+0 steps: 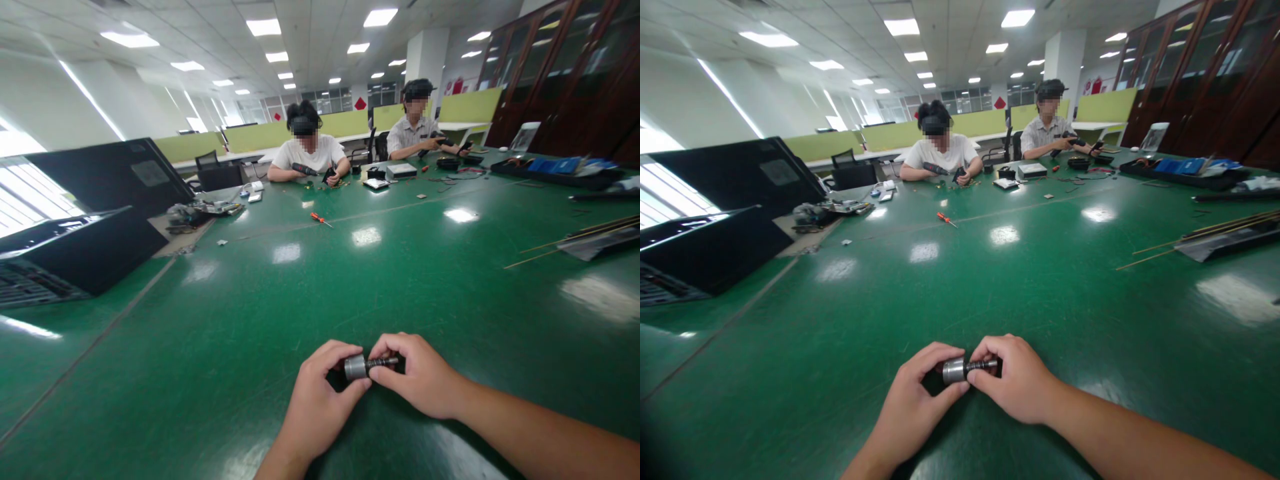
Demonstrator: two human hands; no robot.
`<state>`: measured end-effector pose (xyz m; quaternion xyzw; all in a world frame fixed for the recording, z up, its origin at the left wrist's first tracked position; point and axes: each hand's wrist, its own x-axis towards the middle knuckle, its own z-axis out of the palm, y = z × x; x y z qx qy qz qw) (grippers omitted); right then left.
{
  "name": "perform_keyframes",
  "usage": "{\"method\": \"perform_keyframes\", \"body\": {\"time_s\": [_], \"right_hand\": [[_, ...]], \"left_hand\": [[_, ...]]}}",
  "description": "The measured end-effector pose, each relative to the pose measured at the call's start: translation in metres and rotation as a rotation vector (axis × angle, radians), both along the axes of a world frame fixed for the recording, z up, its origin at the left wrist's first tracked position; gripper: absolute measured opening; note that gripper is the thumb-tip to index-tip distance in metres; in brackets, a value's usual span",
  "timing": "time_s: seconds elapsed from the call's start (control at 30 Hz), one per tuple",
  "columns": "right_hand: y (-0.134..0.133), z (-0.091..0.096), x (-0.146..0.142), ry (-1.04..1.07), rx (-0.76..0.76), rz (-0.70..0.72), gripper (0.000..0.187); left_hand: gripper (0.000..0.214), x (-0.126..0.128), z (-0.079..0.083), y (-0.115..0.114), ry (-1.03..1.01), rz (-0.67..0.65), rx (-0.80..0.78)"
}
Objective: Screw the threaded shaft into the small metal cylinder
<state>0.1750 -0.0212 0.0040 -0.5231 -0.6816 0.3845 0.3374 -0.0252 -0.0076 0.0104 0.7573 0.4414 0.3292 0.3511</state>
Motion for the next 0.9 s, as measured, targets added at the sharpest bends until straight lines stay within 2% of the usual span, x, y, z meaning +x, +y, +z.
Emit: {"method": "perform_keyframes", "body": {"time_s": [0.17, 0.37, 0.47, 0.57, 0.67, 0.73, 0.83, 0.9], "right_hand": [[0.001, -0.002, 0.001, 0.001, 0.001, -0.005, 0.012], [0.004, -0.009, 0.001, 0.002, 0.068, 0.039, 0.046], [0.006, -0.013, 0.002, 0.072, 0.07, 0.068, 0.056], [0.008, -0.018, 0.003, 0.182, -0.006, 0.045, 0.06], [0.012, -0.022, 0.004, 0.421, -0.101, -0.029, 0.063], [0.016, -0.025, 0.004, 0.55, -0.114, -0.082, 0.065], [0.02, -0.025, 0.004, 0.588, -0.104, -0.105, 0.064], [0.021, -0.024, 0.003, 0.579, -0.1, -0.095, 0.062]], "left_hand": [[0.029, 0.001, 0.003, -0.001, -0.009, 0.006, -0.007], [0.024, 0.0, 0.002, -0.001, 0.001, -0.006, -0.024], [0.022, 0.0, 0.003, -0.001, 0.009, -0.017, -0.03], [0.023, -0.002, 0.003, 0.0, 0.009, -0.014, -0.037], [0.022, -0.005, 0.003, 0.001, 0.02, 0.017, -0.056], [0.022, -0.006, 0.002, 0.001, 0.039, 0.04, -0.059], [0.02, -0.005, 0.001, 0.001, 0.051, 0.049, -0.066], [0.022, -0.003, -0.002, 0.002, -0.023, 0.066, -0.097]]}}
